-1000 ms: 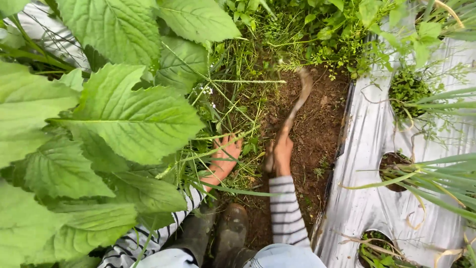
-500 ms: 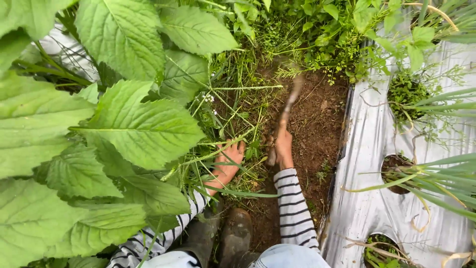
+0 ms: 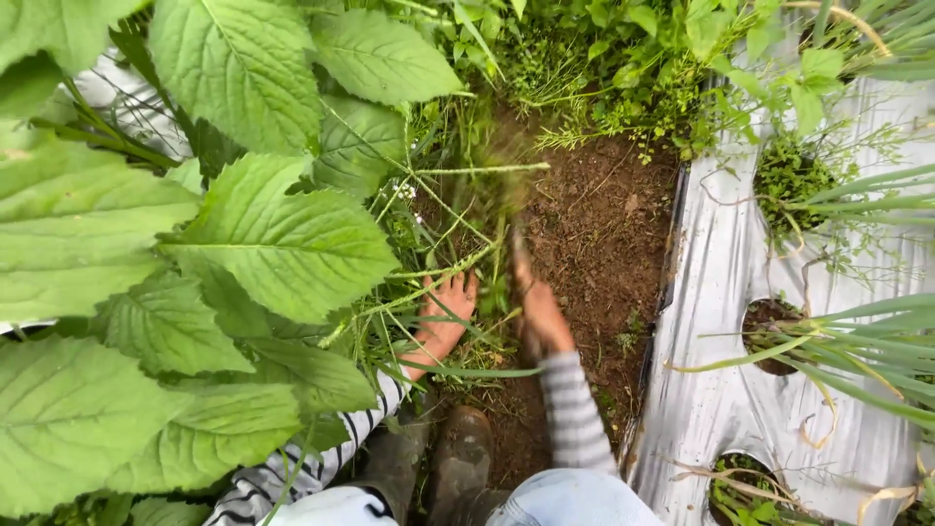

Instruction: The person uses a sickle to cut weeds at the base of the soil in a garden bed. They hold the weeds with their left hand while cutting with the right hand, then pull the cut weeds away from the plants.

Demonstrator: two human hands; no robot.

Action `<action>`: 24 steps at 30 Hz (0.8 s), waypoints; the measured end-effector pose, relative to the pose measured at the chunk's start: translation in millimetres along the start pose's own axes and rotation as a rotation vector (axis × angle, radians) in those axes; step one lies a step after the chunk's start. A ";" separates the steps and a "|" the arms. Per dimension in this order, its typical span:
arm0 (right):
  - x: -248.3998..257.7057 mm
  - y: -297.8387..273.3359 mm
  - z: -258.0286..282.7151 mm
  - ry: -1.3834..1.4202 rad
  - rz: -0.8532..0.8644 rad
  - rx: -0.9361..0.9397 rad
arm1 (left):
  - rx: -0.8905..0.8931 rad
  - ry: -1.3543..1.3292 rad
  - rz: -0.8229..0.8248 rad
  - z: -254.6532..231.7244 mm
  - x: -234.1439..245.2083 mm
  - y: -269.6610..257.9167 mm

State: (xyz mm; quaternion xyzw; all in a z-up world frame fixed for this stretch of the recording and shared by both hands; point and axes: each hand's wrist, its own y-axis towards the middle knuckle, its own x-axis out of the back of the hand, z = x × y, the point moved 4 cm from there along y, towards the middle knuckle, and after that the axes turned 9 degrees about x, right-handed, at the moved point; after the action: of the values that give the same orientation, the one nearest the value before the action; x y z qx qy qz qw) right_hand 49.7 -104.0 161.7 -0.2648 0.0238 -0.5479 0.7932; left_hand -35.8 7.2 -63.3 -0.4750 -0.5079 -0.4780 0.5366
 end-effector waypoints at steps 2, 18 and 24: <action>7.5 7.5 -159.1 0.063 0.002 -0.073 | 0.008 -0.014 0.016 -1.8 25.3 -11.3; 16.7 -8.9 -86.2 0.135 -0.152 -0.100 | 0.111 0.504 0.074 -0.1 117.4 -8.3; 10.4 -32.6 -136.7 0.077 -0.052 -0.061 | 0.049 0.198 0.032 0.6 91.2 3.7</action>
State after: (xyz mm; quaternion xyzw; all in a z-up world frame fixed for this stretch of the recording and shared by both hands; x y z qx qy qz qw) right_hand -18.9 -175.5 61.4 -0.2680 0.0643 -0.5770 0.7688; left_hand -29.8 5.4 27.8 -0.4201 -0.4565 -0.5014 0.6031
